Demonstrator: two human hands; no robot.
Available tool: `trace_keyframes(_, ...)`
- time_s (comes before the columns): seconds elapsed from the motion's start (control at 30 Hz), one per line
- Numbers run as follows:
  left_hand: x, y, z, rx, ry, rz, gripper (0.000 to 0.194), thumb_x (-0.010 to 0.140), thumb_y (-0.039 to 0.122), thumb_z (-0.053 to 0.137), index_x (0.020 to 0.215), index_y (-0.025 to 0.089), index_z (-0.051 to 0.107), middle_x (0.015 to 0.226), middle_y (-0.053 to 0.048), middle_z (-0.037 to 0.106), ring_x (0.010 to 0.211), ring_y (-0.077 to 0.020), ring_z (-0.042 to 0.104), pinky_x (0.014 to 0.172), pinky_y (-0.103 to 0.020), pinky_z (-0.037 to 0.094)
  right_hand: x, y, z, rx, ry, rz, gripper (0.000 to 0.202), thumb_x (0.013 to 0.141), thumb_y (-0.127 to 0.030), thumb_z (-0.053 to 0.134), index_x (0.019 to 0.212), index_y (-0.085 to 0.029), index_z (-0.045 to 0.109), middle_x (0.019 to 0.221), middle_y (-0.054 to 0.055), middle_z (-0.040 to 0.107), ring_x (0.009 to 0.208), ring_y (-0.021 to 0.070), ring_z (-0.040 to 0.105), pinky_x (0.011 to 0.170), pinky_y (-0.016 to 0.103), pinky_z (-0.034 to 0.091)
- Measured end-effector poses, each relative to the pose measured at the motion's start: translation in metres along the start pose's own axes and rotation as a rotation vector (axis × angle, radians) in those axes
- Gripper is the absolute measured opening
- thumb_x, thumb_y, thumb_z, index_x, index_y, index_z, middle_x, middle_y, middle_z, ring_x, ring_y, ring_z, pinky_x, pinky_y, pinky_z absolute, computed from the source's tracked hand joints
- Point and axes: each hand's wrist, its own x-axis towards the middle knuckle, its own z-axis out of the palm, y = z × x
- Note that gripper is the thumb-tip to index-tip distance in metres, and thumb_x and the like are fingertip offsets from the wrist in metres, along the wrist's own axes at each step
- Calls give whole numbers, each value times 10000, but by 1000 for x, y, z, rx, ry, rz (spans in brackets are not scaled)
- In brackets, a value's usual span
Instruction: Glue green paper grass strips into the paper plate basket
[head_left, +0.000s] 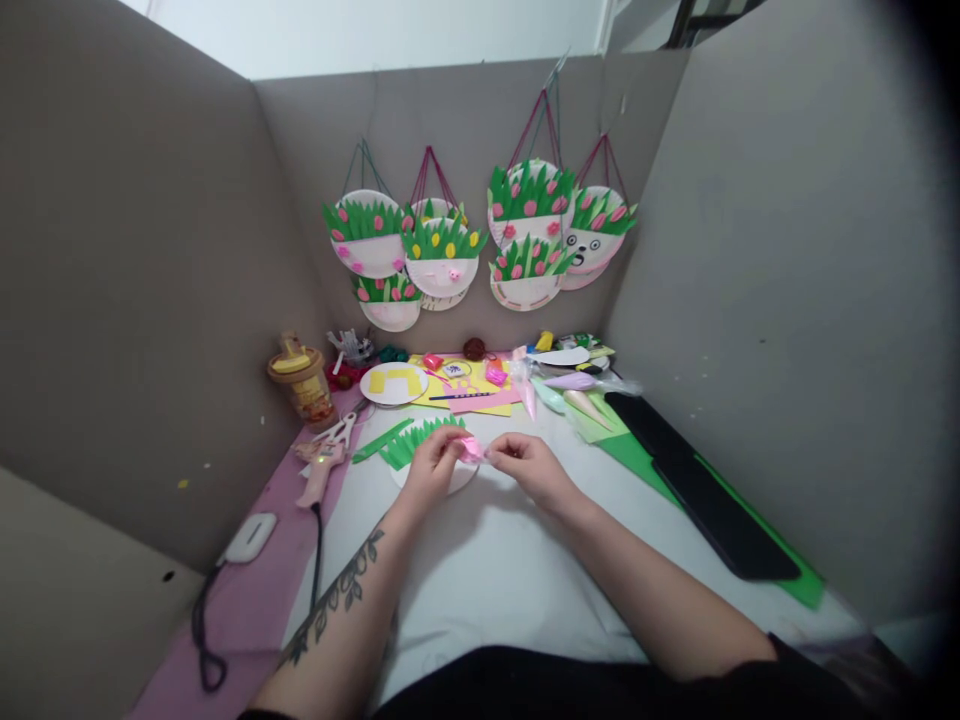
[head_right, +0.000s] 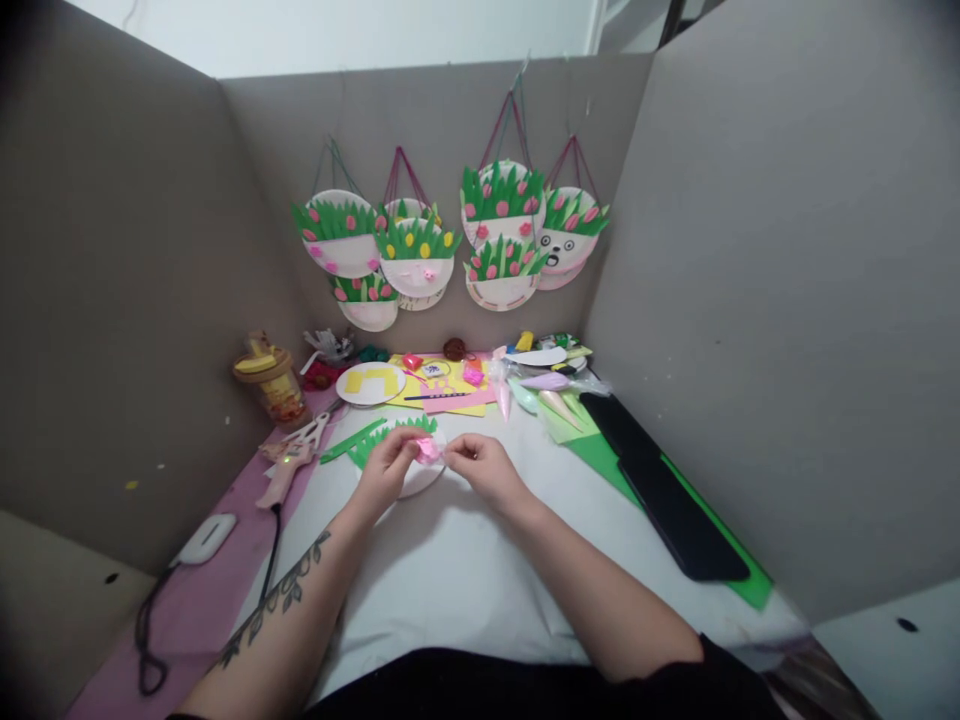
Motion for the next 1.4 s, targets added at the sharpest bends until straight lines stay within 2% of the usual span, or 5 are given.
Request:
trace_keyframes(0.17, 0, -4, 1, -69, -54, -110, 222, 836, 364, 495, 885, 184, 615, 780, -18, 594, 664, -135, 523, 636, -243, 413, -3, -1, 3, -187, 169, -217, 149, 746, -313, 603, 697, -173, 617, 689, 17, 577, 645, 146, 504, 604, 265, 398)
trace_keyframes(0.6, 1, 2, 2, -313, -218, -324, 327, 818, 459, 508, 690, 159, 531, 520, 29, 511, 410, -62, 383, 414, -192, 257, -5, -5, -4, -384, 208, -623, 140, 841, -197, 544, 741, -219, 639, 650, 8, 543, 685, 167, 503, 675, 317, 411)
trace_keyframes(1.03, 3, -6, 5, -591, -104, -475, 330, 744, 455, 609, 656, 165, 478, 448, 70, 398, 349, -31, 298, 345, -174, 156, 1, 0, -19, -731, 151, -786, 184, 840, -172, 520, 836, -248, 687, 658, 29, 559, 720, 192, 489, 696, 342, 396)
trace_keyframes(1.23, 0, -1, 5, -374, -140, -425, 352, 790, 493, 541, 658, 169, 495, 401, 70, 375, 347, -40, 257, 358, -186, 134, 0, -2, -18, -737, 214, -767, 173, 845, -158, 506, 819, -221, 665, 661, 35, 557, 699, 188, 483, 663, 321, 389)
trace_keyframes(1.4, 1, -1, 6, -286, -85, -419, 382, 771, 513, 546, 628, 161, 507, 429, 58, 400, 347, -43, 271, 355, -198, 140, -1, -5, -16, -846, 127, -783, 183, 841, -160, 503, 816, -216, 676, 651, 38, 563, 681, 185, 473, 646, 313, 373)
